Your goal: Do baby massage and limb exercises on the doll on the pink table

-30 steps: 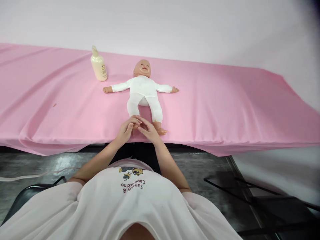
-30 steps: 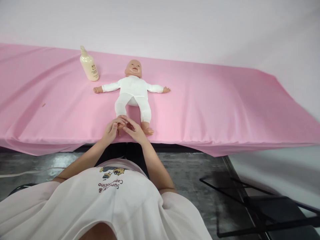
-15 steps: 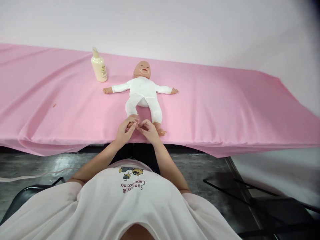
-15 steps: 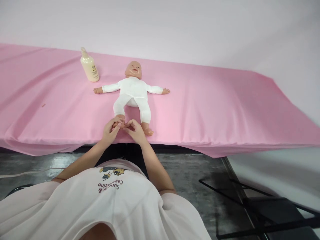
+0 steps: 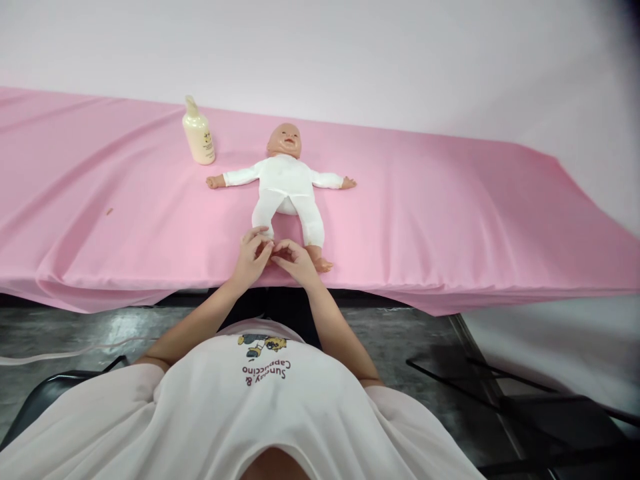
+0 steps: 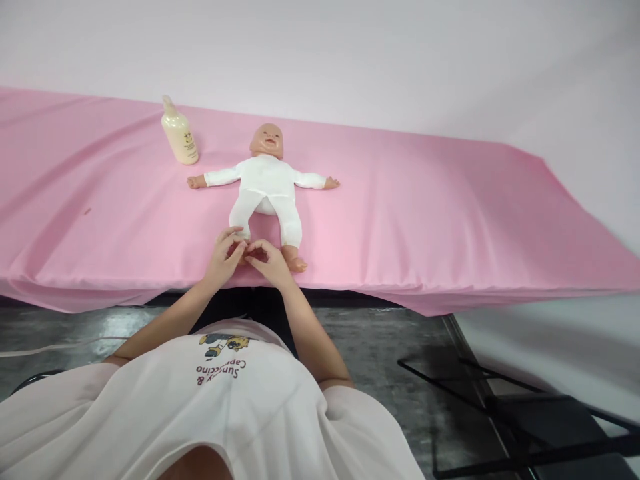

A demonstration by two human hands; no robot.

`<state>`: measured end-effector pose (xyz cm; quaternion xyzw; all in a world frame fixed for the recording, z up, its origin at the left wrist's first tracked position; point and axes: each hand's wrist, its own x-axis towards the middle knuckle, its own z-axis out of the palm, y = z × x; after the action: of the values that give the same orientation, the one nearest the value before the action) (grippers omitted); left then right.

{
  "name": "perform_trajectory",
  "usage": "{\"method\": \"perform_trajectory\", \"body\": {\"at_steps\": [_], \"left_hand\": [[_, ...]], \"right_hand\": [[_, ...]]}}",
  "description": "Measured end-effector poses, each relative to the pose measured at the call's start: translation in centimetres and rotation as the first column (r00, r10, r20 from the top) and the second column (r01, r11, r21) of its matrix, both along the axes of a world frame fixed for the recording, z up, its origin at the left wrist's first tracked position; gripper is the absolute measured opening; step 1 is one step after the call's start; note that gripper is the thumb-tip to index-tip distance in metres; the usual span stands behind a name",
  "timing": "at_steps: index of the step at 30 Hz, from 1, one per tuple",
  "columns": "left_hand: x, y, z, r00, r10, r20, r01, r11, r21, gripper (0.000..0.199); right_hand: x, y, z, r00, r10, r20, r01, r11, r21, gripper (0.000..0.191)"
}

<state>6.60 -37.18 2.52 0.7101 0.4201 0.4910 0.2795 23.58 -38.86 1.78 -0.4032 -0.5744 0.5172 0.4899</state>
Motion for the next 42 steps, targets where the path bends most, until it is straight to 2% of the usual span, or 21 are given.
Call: {"method": "perform_trajectory", "body": {"at_steps": [3, 6, 10, 13, 16, 19, 24, 25, 31, 37, 42], "left_hand": [[0.0, 0.1, -0.2, 1.000, -0.031, 0.002, 0.031, 0.999, -0.030, 0.021], [0.0, 0.1, -0.3, 1.000, -0.020, 0.021, 0.021, 1.000, -0.018, 0.018], [0.0, 0.0, -0.3, 0.998, -0.030, 0.054, 0.031, 0.999, -0.011, 0.017], [-0.1, -0.3, 0.0, 0.996, -0.071, 0.048, 0.070, 0.997, 0.035, 0.018], [-0.3, -0.6, 0.3, 0.997, -0.075, 0.013, 0.073, 0.993, 0.097, 0.018], [-0.4, -0.6, 0.5, 0.994, -0.090, -0.061, 0.096, 0.989, 0.116, 0.021], [-0.2, -0.2, 0.3, 0.953, -0.189, -0.236, 0.221, 0.968, 0.118, 0.057], [-0.2, -0.2, 0.2, 0.946, -0.198, -0.255, 0.234, 0.965, 0.120, 0.059], [-0.1, -0.3, 0.1, 0.957, -0.198, -0.214, 0.239, 0.952, 0.189, 0.038], [-0.2, -0.6, 0.4, 0.963, -0.221, -0.153, 0.248, 0.951, 0.184, 0.038], [0.0, -0.6, 0.5, 0.970, -0.221, -0.100, 0.236, 0.958, 0.164, 0.036]], "right_hand": [[0.1, 0.1, -0.1, 1.000, 0.006, -0.017, -0.006, 1.000, -0.001, 0.031], [0.1, -0.2, 0.3, 0.996, -0.019, 0.086, 0.012, 0.997, 0.078, 0.035], [-0.3, -0.8, 1.1, 0.951, -0.043, 0.306, -0.010, 0.985, 0.170, 0.064], [-0.5, -0.8, 1.3, 0.921, -0.067, 0.383, -0.012, 0.980, 0.201, 0.072], [-0.5, -0.8, 1.3, 0.935, -0.108, 0.339, 0.028, 0.972, 0.231, 0.066], [-0.5, -1.0, 1.3, 0.961, -0.094, 0.260, 0.037, 0.976, 0.215, 0.061], [-0.6, -1.3, 1.1, 0.970, -0.001, 0.244, -0.034, 0.990, 0.138, 0.058], [-0.5, -1.3, 1.0, 0.969, 0.004, 0.245, -0.036, 0.991, 0.125, 0.057], [-0.2, -1.2, 0.5, 0.976, -0.011, 0.216, -0.015, 0.993, 0.117, 0.050], [0.0, -1.2, 0.7, 0.968, -0.029, 0.248, 0.010, 0.997, 0.079, 0.034], [-0.1, -1.1, 0.6, 0.967, -0.029, 0.253, -0.002, 0.992, 0.122, 0.034]]}}
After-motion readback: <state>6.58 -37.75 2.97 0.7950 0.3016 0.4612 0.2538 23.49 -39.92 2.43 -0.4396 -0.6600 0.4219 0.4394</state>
